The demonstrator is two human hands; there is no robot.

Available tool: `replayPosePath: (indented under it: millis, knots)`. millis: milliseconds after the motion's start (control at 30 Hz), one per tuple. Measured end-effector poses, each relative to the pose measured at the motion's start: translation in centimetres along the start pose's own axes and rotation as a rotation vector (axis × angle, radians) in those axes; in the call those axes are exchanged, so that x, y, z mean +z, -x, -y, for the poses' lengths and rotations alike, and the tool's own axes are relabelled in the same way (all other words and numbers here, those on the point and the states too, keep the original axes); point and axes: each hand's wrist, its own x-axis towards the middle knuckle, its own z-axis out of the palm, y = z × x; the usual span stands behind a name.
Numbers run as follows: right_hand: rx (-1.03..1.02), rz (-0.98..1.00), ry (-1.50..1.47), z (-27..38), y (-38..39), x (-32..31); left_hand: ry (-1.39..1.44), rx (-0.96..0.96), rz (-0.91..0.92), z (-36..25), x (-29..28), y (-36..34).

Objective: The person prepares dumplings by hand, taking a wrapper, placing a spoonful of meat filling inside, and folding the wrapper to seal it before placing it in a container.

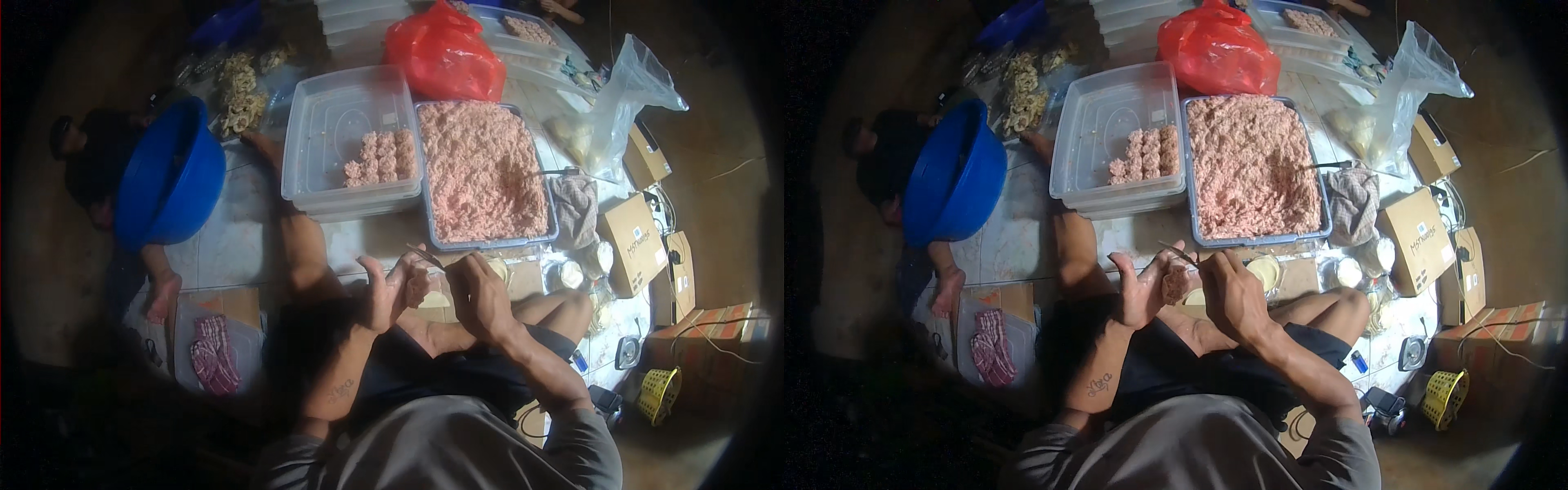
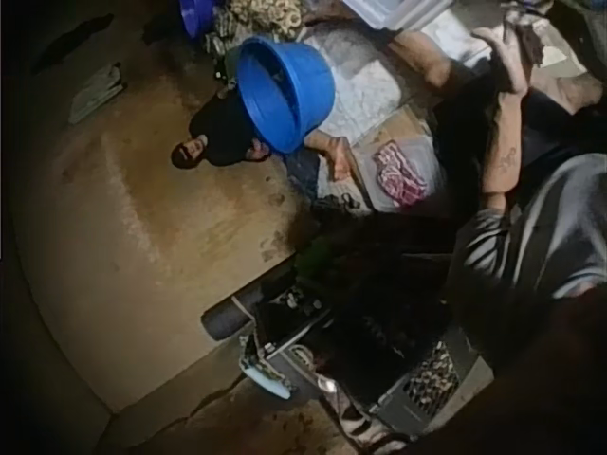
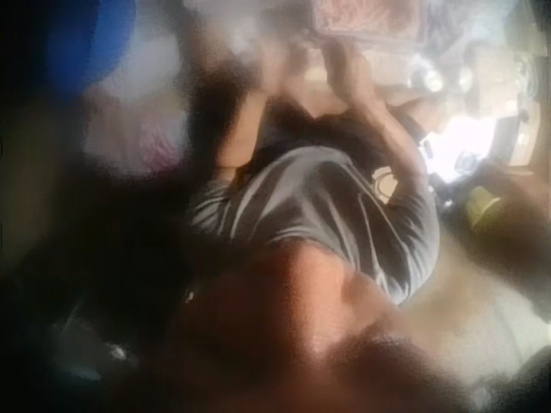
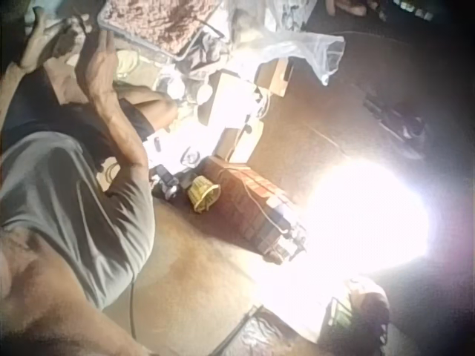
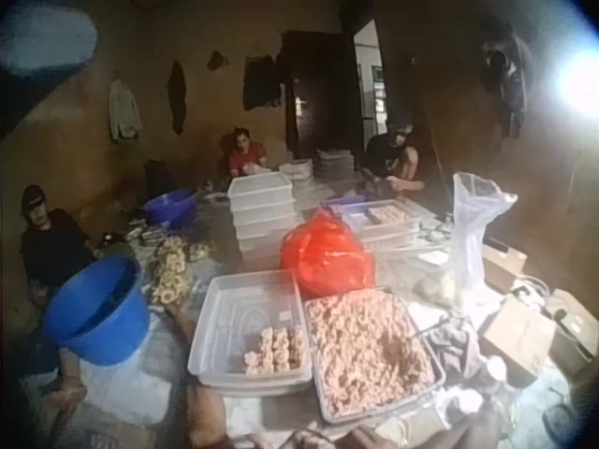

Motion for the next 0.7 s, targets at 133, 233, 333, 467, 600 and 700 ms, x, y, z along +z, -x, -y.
replayPosePath:
  millis: [133,233,333,467,600,700]
  knots:
    - [-0.087,0.159,-0.093,1.9,1.5,0.2,-0.09,0.038,-0.004,0.0,0.2,0.5]
    - [-0.08,0.092,0.141,-0.2,0.7,1.0,-0.173,-0.003,0.036,0.4,-0.6,0.1]
    - [-0.058,0.027,0.151,-1.0,-0.7,-0.6,-0.238,0.001,0.025,1.1,-0.8,0.5]
    - [-0.056,-0.042,-0.017,0.1,-0.3,-1.8,0.018,0.017,-0.033,0.7,0.0,0.3]
    - [0.172,-0.054,-0.159,-2.4,1.0,-1.2,0.384,0.12,-0.14,0.1,0.8,-0.8]
    - [0.437,-0.046,-0.382,-4.4,1.5,0.4,0.275,0.073,-0.196,2.3,-1.0,-0.9]
